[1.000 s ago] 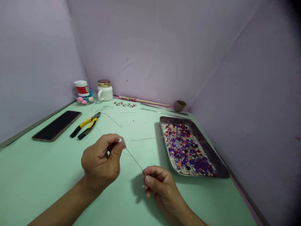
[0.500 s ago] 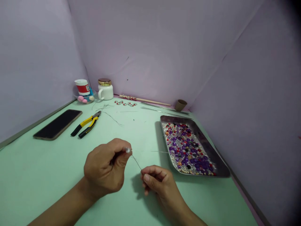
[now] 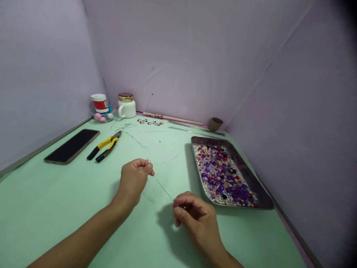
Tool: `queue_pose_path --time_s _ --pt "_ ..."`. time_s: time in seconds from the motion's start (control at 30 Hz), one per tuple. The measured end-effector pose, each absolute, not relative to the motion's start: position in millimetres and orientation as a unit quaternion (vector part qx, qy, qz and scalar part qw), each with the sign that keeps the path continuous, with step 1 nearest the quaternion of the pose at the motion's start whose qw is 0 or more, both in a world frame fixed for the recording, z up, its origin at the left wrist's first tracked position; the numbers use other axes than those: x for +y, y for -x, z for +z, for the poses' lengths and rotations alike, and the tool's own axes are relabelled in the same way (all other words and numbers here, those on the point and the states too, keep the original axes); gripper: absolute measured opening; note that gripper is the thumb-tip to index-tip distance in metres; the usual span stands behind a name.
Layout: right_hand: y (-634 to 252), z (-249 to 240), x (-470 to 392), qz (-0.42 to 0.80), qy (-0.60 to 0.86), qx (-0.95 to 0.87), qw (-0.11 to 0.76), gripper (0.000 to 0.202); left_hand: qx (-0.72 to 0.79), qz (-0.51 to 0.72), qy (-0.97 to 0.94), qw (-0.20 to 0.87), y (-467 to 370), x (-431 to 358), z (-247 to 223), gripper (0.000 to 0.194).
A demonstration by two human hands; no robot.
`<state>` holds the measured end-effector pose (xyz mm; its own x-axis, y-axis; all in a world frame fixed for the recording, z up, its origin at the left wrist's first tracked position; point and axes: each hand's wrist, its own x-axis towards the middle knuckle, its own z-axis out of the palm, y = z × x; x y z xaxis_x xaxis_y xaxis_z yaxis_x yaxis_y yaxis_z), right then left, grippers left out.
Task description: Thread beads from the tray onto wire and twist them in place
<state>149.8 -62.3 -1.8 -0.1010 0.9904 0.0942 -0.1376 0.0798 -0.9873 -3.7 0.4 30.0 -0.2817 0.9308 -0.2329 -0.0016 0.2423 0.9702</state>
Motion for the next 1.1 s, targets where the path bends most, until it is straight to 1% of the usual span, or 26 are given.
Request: queue_pose_path --time_s 0.03,0.17,0.2,0.27,0.33,0.5,0.67,0.83,1.0,1.1 --pt "-151 0 -63 0.487 0.42 -0.548 0.536 0.005 0.626 0.483 -0.35 0.502 3 1 26 0.015" --pt "-157 4 -63 0.242 0.389 -0.67 0.585 0.018 0.596 0.43 -0.297 0.609 -3 -3 14 0.015" --pt "-159 5 -62 0.194 0.378 -0.681 0.596 0.02 0.588 0.421 -0.293 0.625 -4 -4 12 0.015" --pt "-161 5 -62 0.138 0.365 -0.691 0.608 0.021 0.574 0.416 -0.29 0.643 -6 -5 10 0.015" --pt "-163 4 -61 0.122 0.373 -0.699 0.598 0.02 0.557 0.428 -0.29 0.65 -7 -6 9 0.017" --pt "-164 0 -63 0.105 0.425 -0.724 0.533 0.014 0.512 0.459 -0.3 0.661 -7 -6 8 0.018" --pt "-166 1 -63 0.08 0.433 -0.744 0.502 0.017 0.505 0.469 -0.288 0.665 -8 -7 10 0.018" --pt "-167 5 -63 0.075 0.444 -0.756 0.475 0.026 0.504 0.477 -0.303 0.653 -9 -8 13 0.019" --pt "-168 7 -61 0.112 0.441 -0.762 0.461 0.012 0.507 0.491 -0.283 0.649 -10 -6 14 0.018" --pt "-168 6 -61 0.117 0.43 -0.766 0.464 0.012 0.506 0.495 -0.282 0.648 -10 -7 16 0.02"
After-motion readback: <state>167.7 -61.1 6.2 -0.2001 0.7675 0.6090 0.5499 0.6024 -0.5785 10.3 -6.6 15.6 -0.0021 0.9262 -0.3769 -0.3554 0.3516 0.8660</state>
